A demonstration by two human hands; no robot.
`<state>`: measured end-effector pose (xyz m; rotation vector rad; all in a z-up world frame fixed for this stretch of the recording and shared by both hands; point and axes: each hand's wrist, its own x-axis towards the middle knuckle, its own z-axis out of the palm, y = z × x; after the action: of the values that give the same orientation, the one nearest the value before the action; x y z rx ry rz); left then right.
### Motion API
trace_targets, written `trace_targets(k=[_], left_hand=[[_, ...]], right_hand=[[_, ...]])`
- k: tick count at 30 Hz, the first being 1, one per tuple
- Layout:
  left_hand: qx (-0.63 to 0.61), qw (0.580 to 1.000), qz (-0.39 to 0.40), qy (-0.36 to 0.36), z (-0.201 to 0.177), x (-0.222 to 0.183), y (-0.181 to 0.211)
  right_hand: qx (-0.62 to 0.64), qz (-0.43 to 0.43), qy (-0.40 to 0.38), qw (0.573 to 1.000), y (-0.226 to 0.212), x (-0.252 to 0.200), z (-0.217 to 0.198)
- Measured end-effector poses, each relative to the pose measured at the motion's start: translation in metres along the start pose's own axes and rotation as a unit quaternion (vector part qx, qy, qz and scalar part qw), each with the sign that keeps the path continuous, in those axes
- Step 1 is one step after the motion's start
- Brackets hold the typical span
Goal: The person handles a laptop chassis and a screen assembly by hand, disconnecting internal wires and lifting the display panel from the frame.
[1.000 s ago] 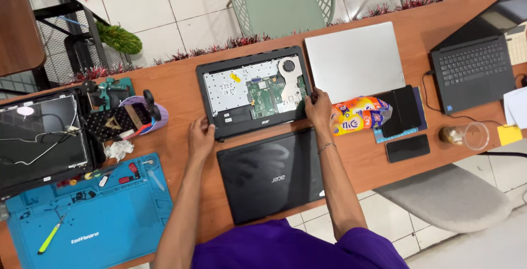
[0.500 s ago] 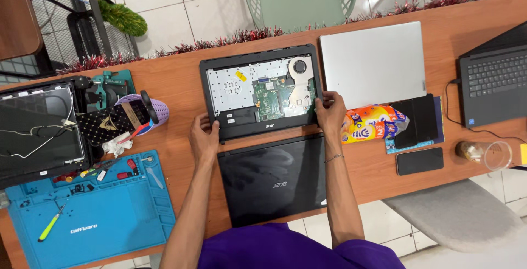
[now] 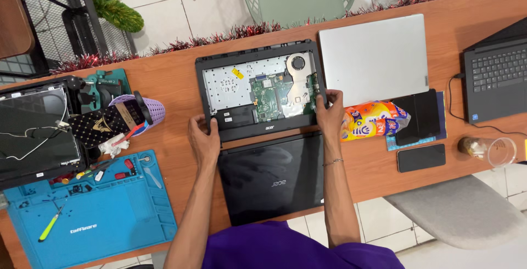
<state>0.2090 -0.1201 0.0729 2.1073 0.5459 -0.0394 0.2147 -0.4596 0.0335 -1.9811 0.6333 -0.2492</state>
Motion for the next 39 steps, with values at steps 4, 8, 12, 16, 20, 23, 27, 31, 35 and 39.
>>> trace_targets(k=[4, 8, 12, 16, 20, 23, 27, 31, 35, 39], left_hand=[[-0.023, 0.997, -0.064, -0.03, 0.003, 0.002, 0.0], [-0.034, 0.997, -0.066, -0.018, 0.008, 0.004, -0.005], [0.012, 1.0, -0.015, -0.005, 0.015, 0.012, -0.013], [0.043, 0.998, -0.042, 0.004, 0.018, 0.015, -0.01], [0.034, 0.998, -0.041, 0.015, 0.021, 0.009, -0.008], [0.028, 0.999, -0.017, 0.031, 0.022, 0.005, -0.009], [0.021, 0.999, 0.002, 0.046, 0.022, -0.001, -0.01], [-0.004, 0.999, 0.013, 0.037, 0.017, -0.006, -0.015], [-0.003, 0.999, 0.008, 0.038, 0.011, -0.008, -0.02], [-0.01, 0.999, 0.016, 0.046, 0.0, -0.018, -0.023]], right_hand=[[0.017, -0.022, -0.001, 1.0, 0.006, 0.001, 0.004], [-0.003, 0.015, -0.002, 1.0, 0.005, 0.001, 0.006], [0.005, 0.006, -0.003, 1.0, 0.007, 0.002, 0.009], [-0.014, 0.051, -0.01, 0.999, 0.004, 0.007, 0.012], [-0.002, 0.052, -0.006, 0.999, 0.002, 0.006, 0.013], [-0.008, 0.055, -0.003, 0.998, 0.0, 0.007, 0.017], [-0.01, 0.081, -0.006, 0.997, -0.002, 0.004, 0.02], [-0.055, 0.042, -0.007, 0.998, -0.001, -0.003, 0.021], [-0.091, 0.058, -0.005, 0.994, -0.002, -0.011, 0.022], [-0.021, 0.058, 0.0, 0.998, 0.007, -0.019, 0.02]])
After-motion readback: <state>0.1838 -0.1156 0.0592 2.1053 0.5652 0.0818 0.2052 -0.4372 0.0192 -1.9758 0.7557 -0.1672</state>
